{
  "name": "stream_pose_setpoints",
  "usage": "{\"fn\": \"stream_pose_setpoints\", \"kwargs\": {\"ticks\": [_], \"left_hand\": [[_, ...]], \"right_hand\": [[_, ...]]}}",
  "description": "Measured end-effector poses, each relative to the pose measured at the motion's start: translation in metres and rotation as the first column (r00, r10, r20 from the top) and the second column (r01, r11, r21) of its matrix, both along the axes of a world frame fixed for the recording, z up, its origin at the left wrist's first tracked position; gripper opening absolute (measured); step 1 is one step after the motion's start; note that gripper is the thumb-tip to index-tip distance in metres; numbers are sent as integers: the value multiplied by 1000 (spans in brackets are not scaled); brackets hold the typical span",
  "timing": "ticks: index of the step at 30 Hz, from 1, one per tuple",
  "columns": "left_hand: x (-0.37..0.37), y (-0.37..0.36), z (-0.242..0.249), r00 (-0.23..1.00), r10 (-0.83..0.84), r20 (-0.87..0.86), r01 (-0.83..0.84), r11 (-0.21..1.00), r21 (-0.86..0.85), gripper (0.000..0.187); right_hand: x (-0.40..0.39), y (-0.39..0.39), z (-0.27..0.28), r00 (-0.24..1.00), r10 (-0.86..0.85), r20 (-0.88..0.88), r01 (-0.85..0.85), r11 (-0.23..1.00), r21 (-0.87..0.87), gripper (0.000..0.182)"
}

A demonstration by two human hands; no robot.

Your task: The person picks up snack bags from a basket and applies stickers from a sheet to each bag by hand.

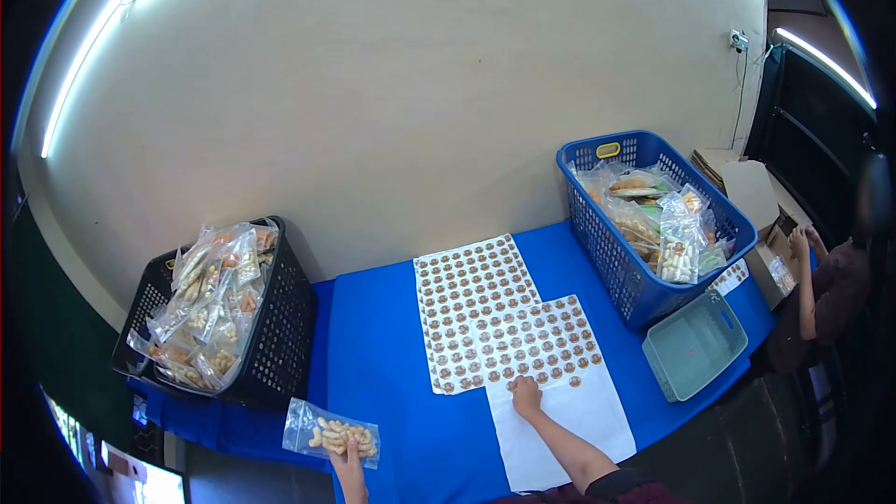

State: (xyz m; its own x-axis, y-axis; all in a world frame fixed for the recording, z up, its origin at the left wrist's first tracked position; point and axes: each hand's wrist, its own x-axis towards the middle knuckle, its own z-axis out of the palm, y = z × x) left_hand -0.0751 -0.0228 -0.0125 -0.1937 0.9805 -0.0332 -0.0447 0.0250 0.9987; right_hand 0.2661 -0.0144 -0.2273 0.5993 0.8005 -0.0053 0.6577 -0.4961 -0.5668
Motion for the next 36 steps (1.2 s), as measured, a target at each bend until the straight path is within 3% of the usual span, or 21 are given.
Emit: {"fn": "stream_pose_setpoints", "kwargs": {"ticks": [4, 7, 10, 14, 17, 19, 24, 25, 27, 30, 31, 33, 35, 36], "left_hand": [[-24, -18, -3, 995, 29, 99, -27, 999, -21, 50], [-33, -32, -2, 991, 75, -109, -94, 978, -186, 23], [-29, -40, -5, 995, 80, -53, -89, 977, -195, 27], [-32, -38, -17, 998, 45, -41, -53, 973, -223, 25], [-26, -42, -19, 997, 71, -23, -72, 994, -88, 50], [-23, -48, -10, 996, 86, 2, -85, 993, -84, 51], [-42, -52, -28, 993, 113, 32, -111, 993, -40, 52], [-47, -52, -29, 994, 104, -36, -106, 992, -66, 40], [-50, -51, -25, 983, 73, -168, -94, 988, -120, 24], [-36, -48, -19, 985, 56, -165, -80, 987, -142, 25], [-28, -45, -21, 996, 45, -78, -54, 992, -117, 29], [-5, -39, -30, 995, 21, 101, -15, 998, -66, 44], [18, -33, -40, 990, -94, 102, 102, 991, -84, 36], [30, -31, -41, 984, -150, 100, 158, 984, -84, 33]], "right_hand": [[-7, -8, 5, 998, 28, 55, -30, 998, 47, 17], [-13, -15, 10, 997, -7, 82, -12, 975, 222, 14], [-16, -14, 5, 991, -46, 124, 9, 959, 283, 15], [-19, -12, 18, 997, -26, 70, 12, 980, 197, 17], [-16, -5, 8, 992, -17, 124, 1, 991, 131, 21], [-12, -2, -1, 990, 0, 143, -19, 991, 132, 18], [-11, 1, 4, 998, -45, 46, 35, 982, 185, 11], [-9, 2, -1, 997, -66, 36, 56, 975, 215, 9], [-3, 5, -2, 999, -39, -34, 45, 980, 192, 9], [2, 10, -5, 980, 101, -172, -49, 958, 284, 9], [2, 14, -6, 961, 171, -215, -91, 936, 339, 9], [-9, 0, 69, 749, 347, -565, -87, 896, 435, 12], [-3, -20, 147, 437, 366, -822, -38, 920, 390, 12], [4, -31, 186, 434, 430, -791, -50, 889, 456, 12]]}}
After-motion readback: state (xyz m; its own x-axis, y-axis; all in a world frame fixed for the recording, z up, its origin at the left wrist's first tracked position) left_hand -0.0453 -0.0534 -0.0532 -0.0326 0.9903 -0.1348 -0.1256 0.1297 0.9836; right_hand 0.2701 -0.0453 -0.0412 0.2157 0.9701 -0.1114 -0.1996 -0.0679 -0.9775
